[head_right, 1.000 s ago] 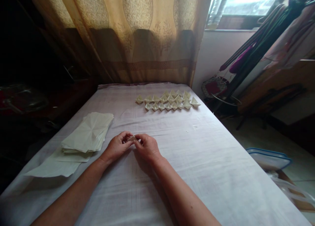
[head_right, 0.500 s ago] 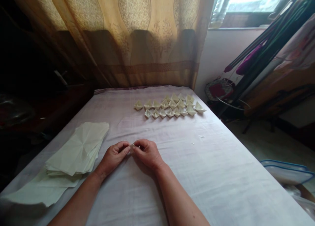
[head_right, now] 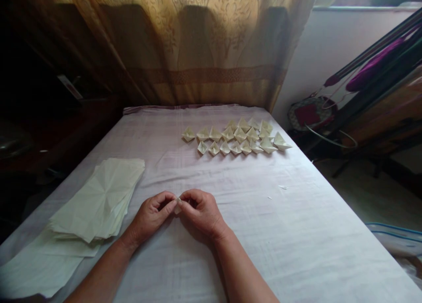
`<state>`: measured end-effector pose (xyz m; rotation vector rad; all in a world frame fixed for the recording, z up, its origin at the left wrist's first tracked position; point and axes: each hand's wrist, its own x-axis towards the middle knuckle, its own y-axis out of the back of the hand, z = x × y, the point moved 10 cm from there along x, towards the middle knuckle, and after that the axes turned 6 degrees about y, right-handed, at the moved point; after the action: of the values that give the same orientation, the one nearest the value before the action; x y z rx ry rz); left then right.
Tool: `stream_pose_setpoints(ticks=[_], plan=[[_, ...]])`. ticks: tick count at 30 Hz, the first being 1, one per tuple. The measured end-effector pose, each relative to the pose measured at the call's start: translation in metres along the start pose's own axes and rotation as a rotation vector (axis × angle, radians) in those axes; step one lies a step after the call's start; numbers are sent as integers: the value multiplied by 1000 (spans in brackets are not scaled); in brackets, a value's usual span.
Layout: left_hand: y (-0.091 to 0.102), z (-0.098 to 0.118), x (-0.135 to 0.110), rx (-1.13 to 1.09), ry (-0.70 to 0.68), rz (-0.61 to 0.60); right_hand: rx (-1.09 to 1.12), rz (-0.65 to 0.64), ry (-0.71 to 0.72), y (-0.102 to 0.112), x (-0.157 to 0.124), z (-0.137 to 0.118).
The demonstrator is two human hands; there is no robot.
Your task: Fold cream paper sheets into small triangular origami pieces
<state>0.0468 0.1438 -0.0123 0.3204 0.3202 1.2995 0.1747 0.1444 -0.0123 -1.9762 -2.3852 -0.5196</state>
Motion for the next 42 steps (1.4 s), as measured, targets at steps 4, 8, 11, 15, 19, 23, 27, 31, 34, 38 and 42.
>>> stream_pose_setpoints(ticks=[4,8,11,15,19,23,27,31,34,38,42], plan=[[-1,4,0,39,-12,-16,-33,8,14,2,0,0],[-2,4,0,21,-11,-35,-54,1,12,2,0,1],[-4,2,-1,-22,0,-57,-54,-16,5,0,0,1],[-3,2,-1,5,-16,-34,-35,-21,-1,0,0,-1],[0,5,-1,44,-34,0,1,-31,-5,-1,0,1],[1,6,0,42,-42,9,25,-26,-13,-1,1,2],[2,6,0,44,-54,28,59,-31,-31,-2,1,4],[3,3,0,36,-35,41,82,-29,-48,-2,0,5],[5,2,0,27,-28,58,92,-20,-45,-1,1,6],[7,2,0,-1,-30,80,119,-15,-42,-1,2,6],[8,0,0,-14,-17,104,160,5,-61,-1,1,7]])
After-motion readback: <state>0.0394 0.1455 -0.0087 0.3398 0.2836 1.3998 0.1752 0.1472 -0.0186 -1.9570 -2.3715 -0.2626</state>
